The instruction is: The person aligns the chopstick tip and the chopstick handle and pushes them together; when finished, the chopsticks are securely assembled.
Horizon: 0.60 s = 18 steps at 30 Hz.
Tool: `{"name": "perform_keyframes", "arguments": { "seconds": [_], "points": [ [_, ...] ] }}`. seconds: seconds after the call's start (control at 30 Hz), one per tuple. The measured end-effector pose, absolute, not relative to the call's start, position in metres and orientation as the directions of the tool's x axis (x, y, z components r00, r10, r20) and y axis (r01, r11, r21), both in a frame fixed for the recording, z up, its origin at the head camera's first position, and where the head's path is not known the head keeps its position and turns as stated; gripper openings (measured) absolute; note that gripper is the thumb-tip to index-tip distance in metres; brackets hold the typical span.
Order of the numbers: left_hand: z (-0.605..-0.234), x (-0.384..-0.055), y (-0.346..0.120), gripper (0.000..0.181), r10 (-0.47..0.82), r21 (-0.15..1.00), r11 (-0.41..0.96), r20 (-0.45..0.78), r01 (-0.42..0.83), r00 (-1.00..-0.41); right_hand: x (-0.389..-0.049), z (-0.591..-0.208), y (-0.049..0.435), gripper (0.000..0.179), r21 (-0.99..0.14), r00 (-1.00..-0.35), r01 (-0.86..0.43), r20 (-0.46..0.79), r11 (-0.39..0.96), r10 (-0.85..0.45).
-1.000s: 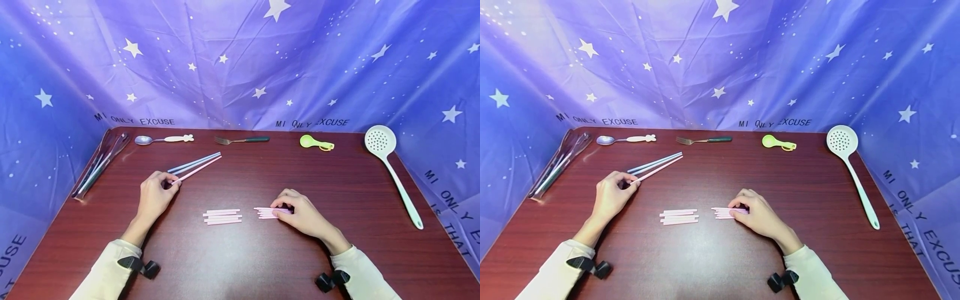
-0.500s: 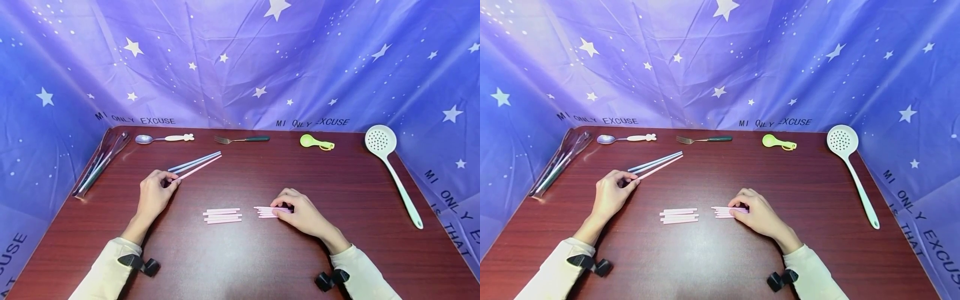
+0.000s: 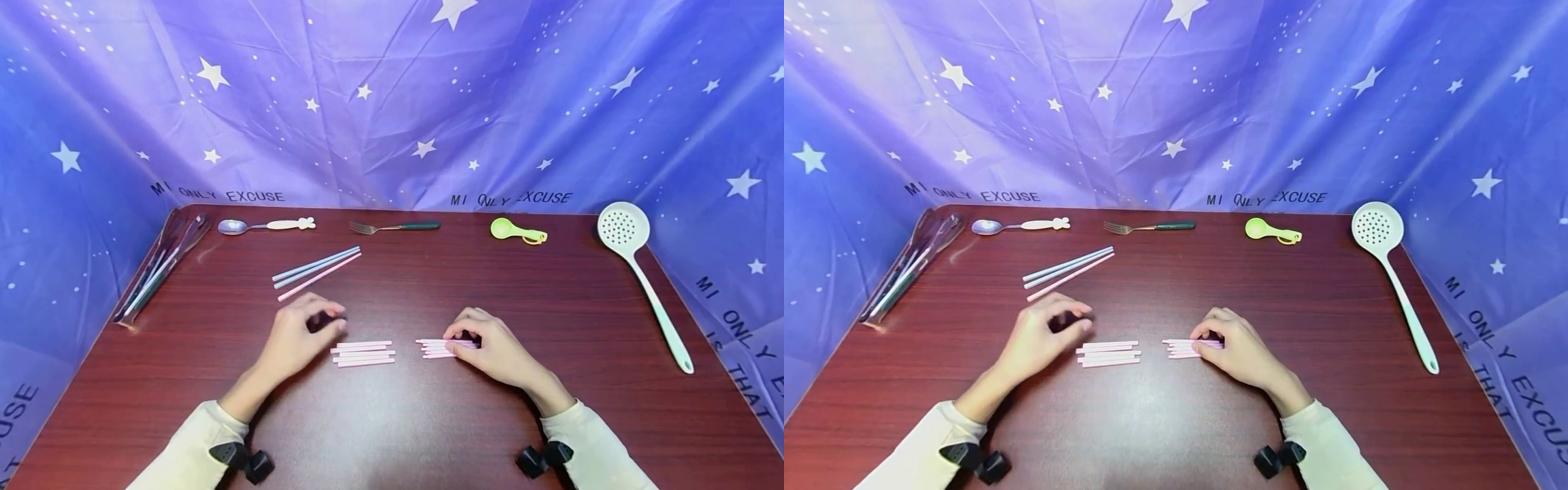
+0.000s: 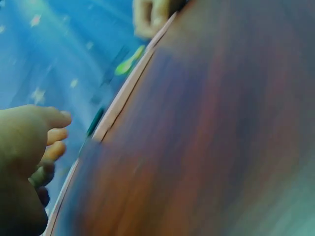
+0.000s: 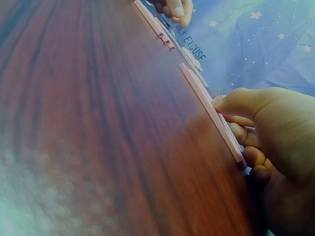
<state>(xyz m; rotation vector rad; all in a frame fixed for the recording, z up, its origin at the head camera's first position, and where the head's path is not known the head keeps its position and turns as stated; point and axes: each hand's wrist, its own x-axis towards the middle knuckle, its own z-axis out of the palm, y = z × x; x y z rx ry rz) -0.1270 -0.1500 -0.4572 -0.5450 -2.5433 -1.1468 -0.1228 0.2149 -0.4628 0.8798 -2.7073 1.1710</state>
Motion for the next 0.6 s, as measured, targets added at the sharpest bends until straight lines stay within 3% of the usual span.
{"name": "perform_keyframes", "arguments": {
  "seconds": [0.2, 0.6],
  "points": [
    [-0.458, -0.110, -0.128, 0.023, 0.357, 0.629, 0.626, 0.294, 0.461, -0.886, -0.122, -0.463, 0.215, 0.019, -0.654, -0.836, -0.524, 0.272, 0.546, -0.477],
    [-0.460, -0.105, -0.123, 0.015, 0.336, 0.609, 0.666, 0.269, 0.430, -0.903, -0.121, -0.462, 0.213, 0.020, -0.661, -0.841, -0.518, 0.280, 0.543, -0.462]
  ]
}}
